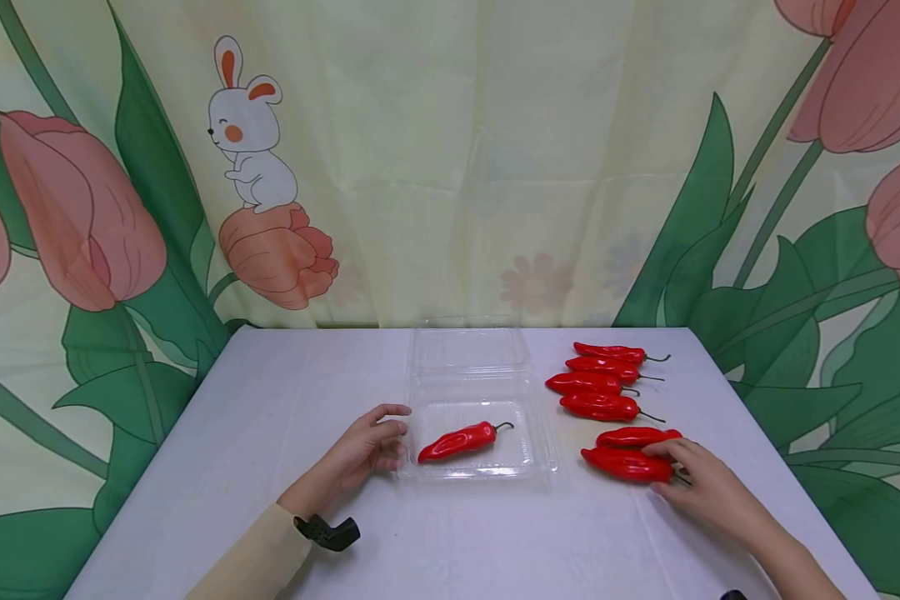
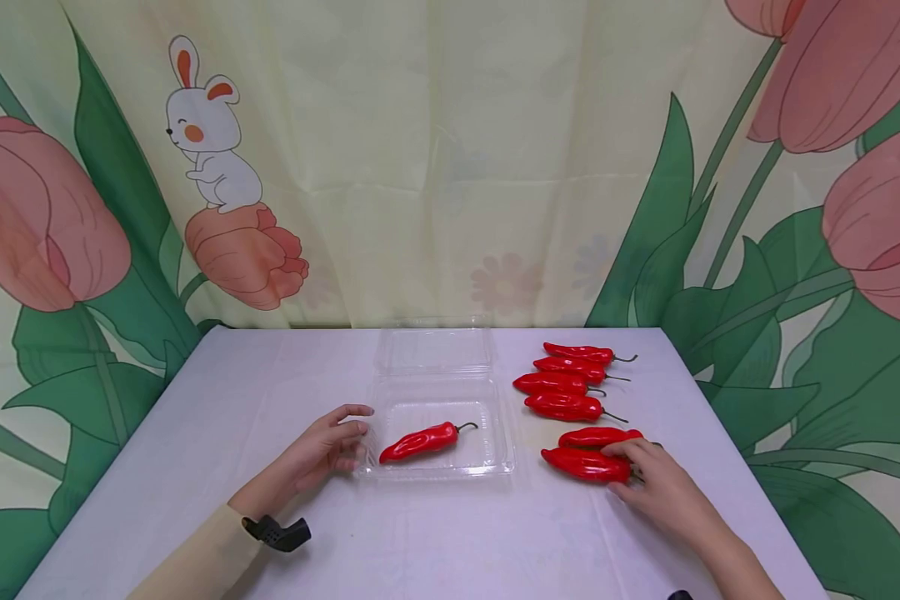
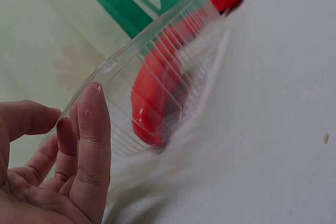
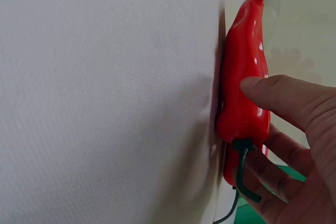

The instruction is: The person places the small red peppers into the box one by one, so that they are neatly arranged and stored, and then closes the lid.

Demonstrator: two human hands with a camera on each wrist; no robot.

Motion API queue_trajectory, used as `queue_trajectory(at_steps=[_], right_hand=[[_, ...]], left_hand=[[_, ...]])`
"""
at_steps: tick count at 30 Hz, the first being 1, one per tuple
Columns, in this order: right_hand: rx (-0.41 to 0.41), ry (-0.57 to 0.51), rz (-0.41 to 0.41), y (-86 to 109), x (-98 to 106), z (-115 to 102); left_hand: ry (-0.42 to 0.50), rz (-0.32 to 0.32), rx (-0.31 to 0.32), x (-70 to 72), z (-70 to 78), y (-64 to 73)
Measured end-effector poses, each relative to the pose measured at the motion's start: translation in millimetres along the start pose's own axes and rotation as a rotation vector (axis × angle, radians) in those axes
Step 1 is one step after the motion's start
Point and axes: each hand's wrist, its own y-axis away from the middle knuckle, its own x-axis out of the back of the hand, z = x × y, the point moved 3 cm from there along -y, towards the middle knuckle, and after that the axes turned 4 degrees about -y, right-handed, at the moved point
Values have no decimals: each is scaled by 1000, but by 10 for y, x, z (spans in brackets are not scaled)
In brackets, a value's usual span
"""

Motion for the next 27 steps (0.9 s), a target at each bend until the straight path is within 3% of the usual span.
queue_trajectory(at_steps=[6, 15, 27], right_hand=[[-6, -4, 15, -17, -1, -3], [5, -31, -23, -32, 9, -13], [-39, -31, -78, -52, -16, 3]], left_hand=[[-2, 0, 3, 1, -2, -4], [-8, 10, 7, 6, -7, 1], [-7, 19, 9, 2, -8, -1]])
